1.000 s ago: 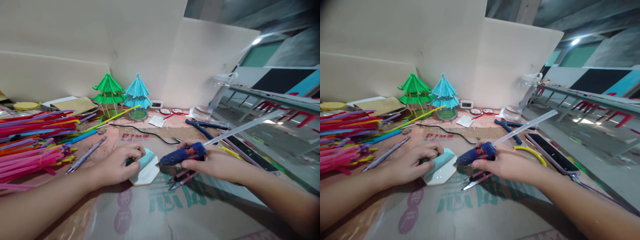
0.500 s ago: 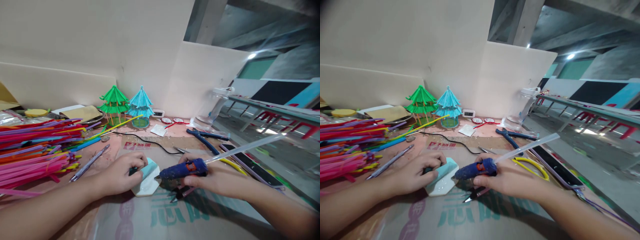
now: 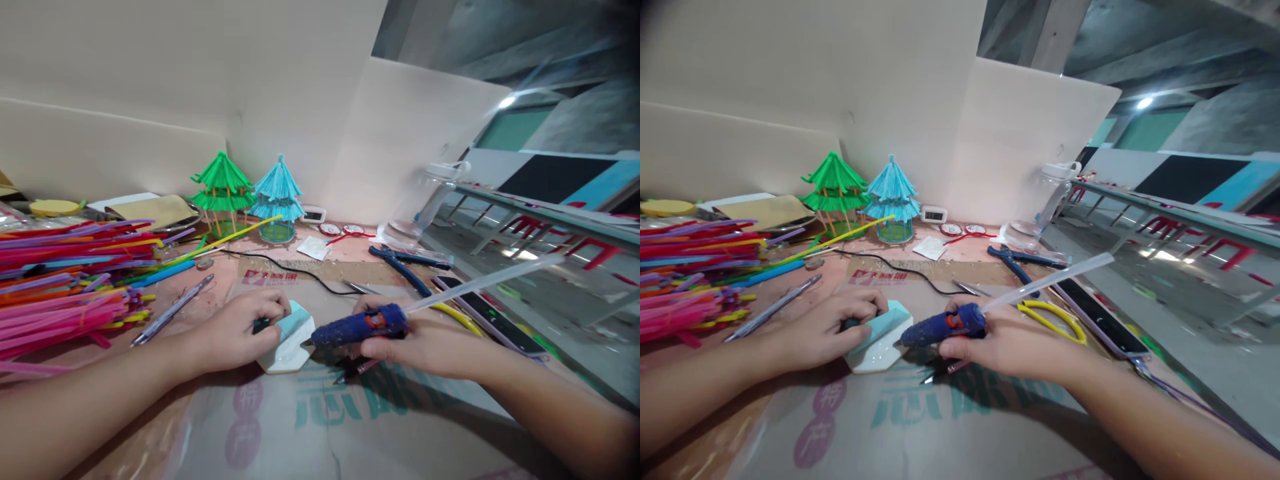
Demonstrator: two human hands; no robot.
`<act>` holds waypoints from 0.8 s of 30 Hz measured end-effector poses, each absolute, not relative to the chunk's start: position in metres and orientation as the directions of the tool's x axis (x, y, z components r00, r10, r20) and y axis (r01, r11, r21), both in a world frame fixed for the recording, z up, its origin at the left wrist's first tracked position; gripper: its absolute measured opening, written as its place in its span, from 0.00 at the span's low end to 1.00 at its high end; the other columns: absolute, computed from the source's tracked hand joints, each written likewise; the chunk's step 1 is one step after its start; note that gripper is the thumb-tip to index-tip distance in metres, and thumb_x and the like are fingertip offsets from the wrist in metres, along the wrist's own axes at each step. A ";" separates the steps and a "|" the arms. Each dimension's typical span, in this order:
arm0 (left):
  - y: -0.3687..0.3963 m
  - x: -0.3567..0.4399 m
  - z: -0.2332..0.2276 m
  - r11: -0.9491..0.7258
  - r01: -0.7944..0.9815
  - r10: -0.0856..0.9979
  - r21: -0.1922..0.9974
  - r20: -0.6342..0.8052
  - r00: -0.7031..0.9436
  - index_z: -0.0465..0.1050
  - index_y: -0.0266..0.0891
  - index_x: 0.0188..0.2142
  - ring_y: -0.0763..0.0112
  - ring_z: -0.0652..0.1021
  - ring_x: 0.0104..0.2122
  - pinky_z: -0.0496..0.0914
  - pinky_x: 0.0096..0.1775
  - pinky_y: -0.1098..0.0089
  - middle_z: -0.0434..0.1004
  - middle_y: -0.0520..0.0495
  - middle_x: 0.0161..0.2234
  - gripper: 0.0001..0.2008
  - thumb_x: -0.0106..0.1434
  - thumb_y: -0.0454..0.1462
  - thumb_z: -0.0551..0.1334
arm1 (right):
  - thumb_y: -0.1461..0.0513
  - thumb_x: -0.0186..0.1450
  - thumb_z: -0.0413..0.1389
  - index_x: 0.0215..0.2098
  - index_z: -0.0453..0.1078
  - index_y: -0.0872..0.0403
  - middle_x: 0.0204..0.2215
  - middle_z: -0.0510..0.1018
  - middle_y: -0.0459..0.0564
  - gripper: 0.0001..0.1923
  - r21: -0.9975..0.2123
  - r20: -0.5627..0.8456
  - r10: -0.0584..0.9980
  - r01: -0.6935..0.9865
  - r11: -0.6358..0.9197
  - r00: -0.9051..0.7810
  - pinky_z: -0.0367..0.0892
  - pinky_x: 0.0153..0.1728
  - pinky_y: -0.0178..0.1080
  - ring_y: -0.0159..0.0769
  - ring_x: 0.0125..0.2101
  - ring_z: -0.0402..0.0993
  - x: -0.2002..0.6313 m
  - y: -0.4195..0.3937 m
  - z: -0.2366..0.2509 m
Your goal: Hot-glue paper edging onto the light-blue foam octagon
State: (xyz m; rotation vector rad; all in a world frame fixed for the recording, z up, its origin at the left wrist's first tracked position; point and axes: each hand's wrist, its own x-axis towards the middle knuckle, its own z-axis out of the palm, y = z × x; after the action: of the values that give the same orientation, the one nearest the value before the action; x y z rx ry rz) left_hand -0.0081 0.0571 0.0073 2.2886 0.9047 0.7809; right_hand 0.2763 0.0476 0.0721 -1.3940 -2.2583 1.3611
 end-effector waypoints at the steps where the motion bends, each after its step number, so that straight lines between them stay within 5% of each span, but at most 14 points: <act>1: 0.057 -0.008 0.008 -0.621 0.415 0.733 0.665 0.307 0.607 0.64 0.38 0.24 0.69 0.73 0.36 0.67 0.41 0.70 0.71 0.49 0.35 0.07 0.58 0.32 0.54 | 0.47 0.63 0.61 0.44 0.67 0.52 0.38 0.83 0.50 0.20 -0.771 -0.302 0.775 0.620 0.143 -0.555 0.76 0.39 0.42 0.43 0.37 0.82 0.277 0.048 0.071; 7: 0.058 -0.009 0.008 -0.616 0.416 0.737 0.668 0.302 0.605 0.63 0.38 0.23 0.69 0.73 0.36 0.66 0.40 0.70 0.71 0.49 0.35 0.08 0.59 0.34 0.55 | 0.48 0.63 0.61 0.50 0.62 0.48 0.39 0.82 0.47 0.23 -0.824 -0.267 0.795 0.556 0.104 -0.544 0.77 0.37 0.41 0.41 0.36 0.83 0.278 0.049 0.066; 24: 0.060 -0.011 0.005 -0.632 0.420 0.726 0.651 0.308 0.614 0.64 0.38 0.24 0.70 0.74 0.36 0.66 0.40 0.71 0.72 0.49 0.35 0.08 0.60 0.34 0.55 | 0.51 0.61 0.61 0.44 0.66 0.50 0.30 0.78 0.44 0.17 -0.606 -0.157 0.828 0.715 0.350 -0.538 0.66 0.27 0.33 0.34 0.28 0.73 0.259 0.035 0.072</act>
State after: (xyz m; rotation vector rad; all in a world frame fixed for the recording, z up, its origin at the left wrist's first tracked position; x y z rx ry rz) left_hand -0.0108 0.0596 0.0050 2.3117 0.9017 0.7674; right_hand 0.2588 0.0353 0.0718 -1.4053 -2.4303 0.9508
